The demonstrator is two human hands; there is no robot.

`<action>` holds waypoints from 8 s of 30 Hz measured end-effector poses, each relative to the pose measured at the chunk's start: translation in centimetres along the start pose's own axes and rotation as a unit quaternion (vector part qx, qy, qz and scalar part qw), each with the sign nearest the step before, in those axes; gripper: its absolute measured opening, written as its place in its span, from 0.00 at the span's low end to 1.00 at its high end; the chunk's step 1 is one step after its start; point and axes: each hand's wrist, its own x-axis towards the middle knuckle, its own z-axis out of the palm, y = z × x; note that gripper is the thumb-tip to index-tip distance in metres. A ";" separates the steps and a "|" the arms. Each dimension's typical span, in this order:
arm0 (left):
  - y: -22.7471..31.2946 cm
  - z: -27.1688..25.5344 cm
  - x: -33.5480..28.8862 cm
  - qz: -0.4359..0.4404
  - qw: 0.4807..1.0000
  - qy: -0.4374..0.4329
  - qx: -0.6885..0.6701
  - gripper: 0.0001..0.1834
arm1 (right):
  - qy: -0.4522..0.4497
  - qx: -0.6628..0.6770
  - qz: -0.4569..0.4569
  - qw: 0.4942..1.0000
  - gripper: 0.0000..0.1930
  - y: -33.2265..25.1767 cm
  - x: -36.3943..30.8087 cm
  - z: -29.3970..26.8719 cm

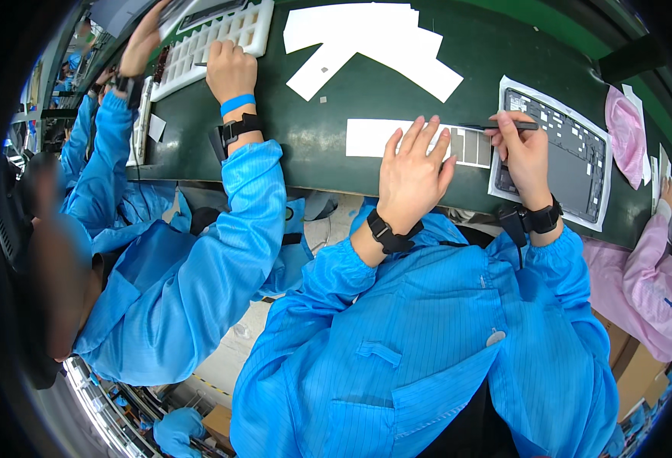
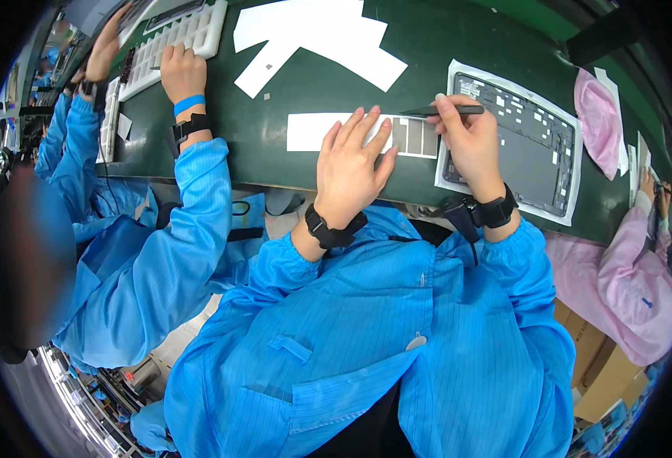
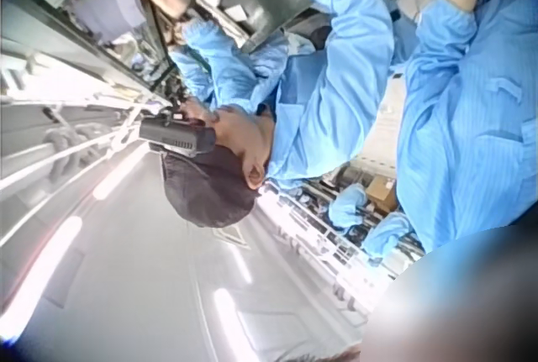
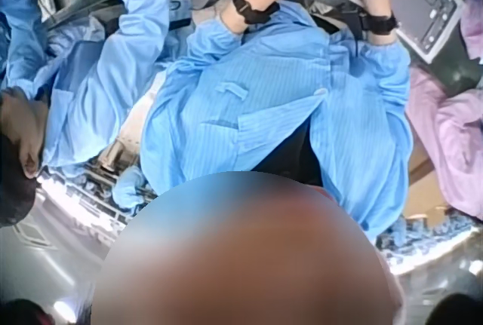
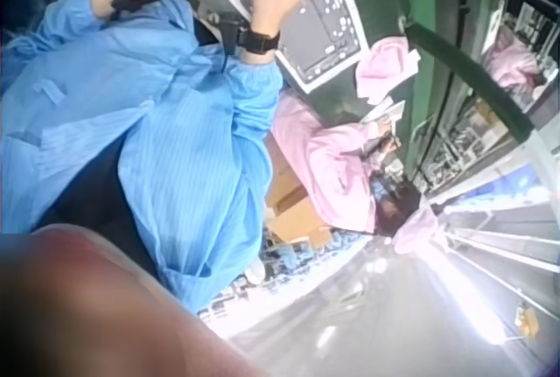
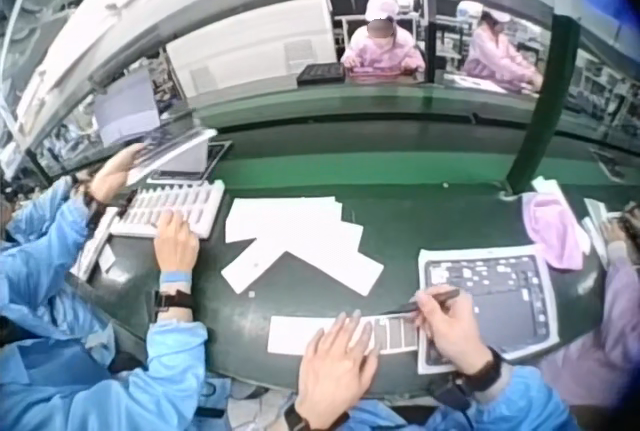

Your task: Inspecting and assembling electronic tablet housings using a stylus for quality checks on an assembly line.

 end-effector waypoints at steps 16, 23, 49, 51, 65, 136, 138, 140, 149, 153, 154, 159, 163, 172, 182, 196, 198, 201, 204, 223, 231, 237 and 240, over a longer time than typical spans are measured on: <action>0.2 0.0 0.0 0.004 1.000 0.015 -0.004 0.20 | 0.039 0.056 -0.080 0.994 0.10 -0.2 0.1 -0.5; 0.4 0.1 0.0 0.010 1.000 0.009 0.018 0.19 | -0.004 -0.033 -0.047 0.998 0.13 0.7 -0.3 0.6; 1.2 -0.4 0.7 -0.029 0.998 0.020 -0.043 0.15 | 0.164 0.055 -0.102 0.980 0.11 -1.5 -2.6 -12.3; 2.3 -1.0 1.2 -0.030 0.999 0.014 0.034 0.11 | 0.230 0.056 -0.099 0.967 0.12 -0.7 -3.8 -18.6; 20.3 10.2 17.7 0.171 0.970 -0.140 -0.101 0.19 | 0.172 -0.091 -0.058 0.979 0.08 2.2 -3.4 -28.3; 0.3 0.6 0.2 -0.005 0.998 0.026 -0.061 0.23 | 0.015 -0.039 -0.050 0.998 0.13 0.3 -1.6 -0.1; 0.3 0.6 0.3 -0.004 0.998 0.031 -0.063 0.23 | 0.014 -0.035 -0.053 0.998 0.13 0.6 -1.5 -0.1; 0.3 0.6 0.3 -0.008 0.997 0.029 -0.064 0.23 | 0.011 -0.035 -0.038 0.999 0.13 0.6 -1.4 -0.1; 0.5 0.7 0.4 -0.006 0.998 0.018 -0.052 0.22 | 0.004 -0.010 -0.044 0.999 0.13 1.1 -1.4 -0.4; 0.5 0.7 0.3 -0.005 0.999 0.022 -0.048 0.22 | 0.025 -0.033 -0.052 0.998 0.13 1.1 -1.4 -0.4; 0.5 0.7 0.4 -0.005 0.999 0.022 -0.048 0.22 | 0.024 -0.053 -0.052 0.997 0.13 1.0 -1.4 -0.4; 0.5 0.7 0.4 -0.003 0.999 0.019 -0.048 0.22 | 0.021 -0.061 -0.075 0.995 0.12 1.2 -1.5 -0.3; 0.5 0.7 0.4 -0.006 0.999 0.014 -0.043 0.23 | 0.009 -0.027 -0.071 0.997 0.12 1.4 -1.5 -0.2; 0.8 0.5 0.4 -0.010 0.999 0.008 -0.045 0.23 | 0.012 -0.069 -0.066 0.995 0.11 1.0 -1.6 -0.5; 0.9 0.4 0.6 -0.017 0.999 0.000 -0.042 0.23 | -0.005 -0.063 -0.090 0.994 0.10 0.7 -1.4 -0.1; 1.2 -0.2 0.8 -0.022 0.999 -0.027 -0.004 0.23 | 0.126 0.032 -0.049 0.990 0.12 -0.6 -4.2 -17.2; 2.8 -0.8 1.3 -0.021 0.999 -0.018 0.024 0.27 | 0.187 0.014 -0.026 0.982 0.12 1.7 -6.2 -23.1; 6.5 -0.5 2.5 0.022 0.999 -0.017 -0.032 0.27 | 0.243 -0.030 -0.025 0.969 0.12 4.1 -9.7 -28.8; 11.9 1.4 4.0 0.111 0.983 -0.055 -0.133 0.24 | 0.252 0.028 -0.025 0.967 0.12 5.1 -10.6 -30.0; 20.9 10.4 4.6 0.245 0.938 -0.198 -0.144 0.34 | 0.045 -0.185 -0.047 0.981 0.10 1.0 -8.9 -28.3; 22.4 10.0 5.0 0.239 0.952 -0.149 -0.122 0.34 | 0.012 -0.260 -0.074 0.963 0.10 -0.4 -8.6 -27.8; 23.5 11.6 5.1 0.266 0.957 -0.103 -0.051 0.32 | 0.024 -0.255 -0.078 0.963 0.09 -0.3 -8.8 -27.5; 23.6 11.7 5.2 0.283 0.954 -0.099 -0.007 0.31 | 0.035 -0.246 -0.072 0.966 0.09 0.3 -8.8 -27.5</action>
